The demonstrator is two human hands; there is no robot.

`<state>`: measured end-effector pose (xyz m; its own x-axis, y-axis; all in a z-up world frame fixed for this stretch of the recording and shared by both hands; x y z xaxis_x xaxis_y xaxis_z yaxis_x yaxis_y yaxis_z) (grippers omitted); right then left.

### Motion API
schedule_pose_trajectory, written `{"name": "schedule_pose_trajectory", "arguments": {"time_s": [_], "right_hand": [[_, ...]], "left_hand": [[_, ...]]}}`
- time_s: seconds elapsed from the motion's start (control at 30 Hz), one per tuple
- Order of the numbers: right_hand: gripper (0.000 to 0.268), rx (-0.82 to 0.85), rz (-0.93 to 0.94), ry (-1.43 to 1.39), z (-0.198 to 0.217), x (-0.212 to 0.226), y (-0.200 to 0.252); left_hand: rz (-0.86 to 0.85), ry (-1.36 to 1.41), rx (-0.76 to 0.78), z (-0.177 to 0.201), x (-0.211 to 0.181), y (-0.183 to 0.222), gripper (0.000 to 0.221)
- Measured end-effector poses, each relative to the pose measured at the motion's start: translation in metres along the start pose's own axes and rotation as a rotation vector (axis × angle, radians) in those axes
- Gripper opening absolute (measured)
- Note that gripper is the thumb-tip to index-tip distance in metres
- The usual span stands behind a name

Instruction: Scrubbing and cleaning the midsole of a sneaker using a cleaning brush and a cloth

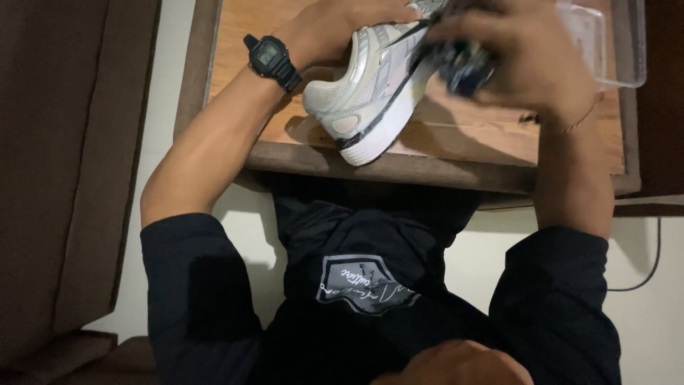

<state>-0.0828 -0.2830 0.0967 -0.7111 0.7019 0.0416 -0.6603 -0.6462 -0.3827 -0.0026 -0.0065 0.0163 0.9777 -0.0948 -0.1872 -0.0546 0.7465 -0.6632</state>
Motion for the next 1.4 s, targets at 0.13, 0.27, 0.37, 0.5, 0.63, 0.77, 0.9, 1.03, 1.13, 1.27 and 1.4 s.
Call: {"name": "schedule_pose_trajectory", "arguments": {"time_s": [0.13, 0.27, 0.37, 0.5, 0.63, 0.77, 0.9, 1.03, 1.13, 1.27, 1.4], "right_hand": [[0.054, 0.168, 0.381, -0.422, -0.011, 0.025, -0.014], [0.052, 0.173, 0.402, -0.474, -0.01, 0.004, -0.017], [0.047, 0.048, 0.304, -0.231, -0.011, -0.002, -0.011], [0.049, 0.097, 0.386, -0.419, -0.021, 0.035, -0.015], [0.061, 0.152, 0.522, -0.513, -0.027, 0.04, -0.016], [0.048, 0.124, 0.412, -0.331, -0.02, -0.003, -0.013], [0.049, 0.005, 0.365, -0.174, -0.024, 0.013, -0.009], [0.035, -0.076, 0.565, -0.341, -0.034, 0.068, -0.015], [0.036, 0.016, 0.53, -0.329, -0.033, 0.05, -0.015], [0.052, -0.076, 0.443, -0.08, -0.019, 0.019, -0.012], [0.031, -0.151, 0.52, -0.05, -0.02, 0.039, -0.008]], "left_hand": [[0.511, 0.52, -0.197, 0.006, -0.017, -0.014, 0.025], [0.637, 0.783, -0.302, 0.011, -0.035, -0.029, 0.028], [0.791, 0.831, -0.322, 0.008, -0.04, -0.03, 0.035], [0.723, 0.948, -0.394, 0.007, -0.037, -0.03, 0.026], [0.533, 0.612, -0.176, 0.001, -0.012, -0.013, 0.021], [0.631, 0.655, -0.263, 0.007, -0.026, -0.021, 0.031], [0.643, 0.535, -0.203, 0.008, -0.024, -0.02, 0.029], [0.717, 0.812, -0.345, 0.005, -0.032, -0.032, 0.028], [0.584, 0.757, -0.317, -0.002, -0.017, -0.026, 0.025], [0.674, 0.395, -0.196, 0.0, -0.014, -0.019, 0.029], [-0.013, -0.13, 0.034, -0.013, 0.011, -0.004, 0.04]]}}
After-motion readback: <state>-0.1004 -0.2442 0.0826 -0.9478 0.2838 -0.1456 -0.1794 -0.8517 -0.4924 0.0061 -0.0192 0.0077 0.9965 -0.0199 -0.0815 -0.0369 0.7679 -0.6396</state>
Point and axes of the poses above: each hand's wrist, its own y-axis away from the middle knuckle, its own z-axis out of the back of the hand, x = y × z, the point moved 1 cm from there along -y, towards the middle knuckle, and after that the axes turned 14 degrees about -z, right-handed, at the moved point
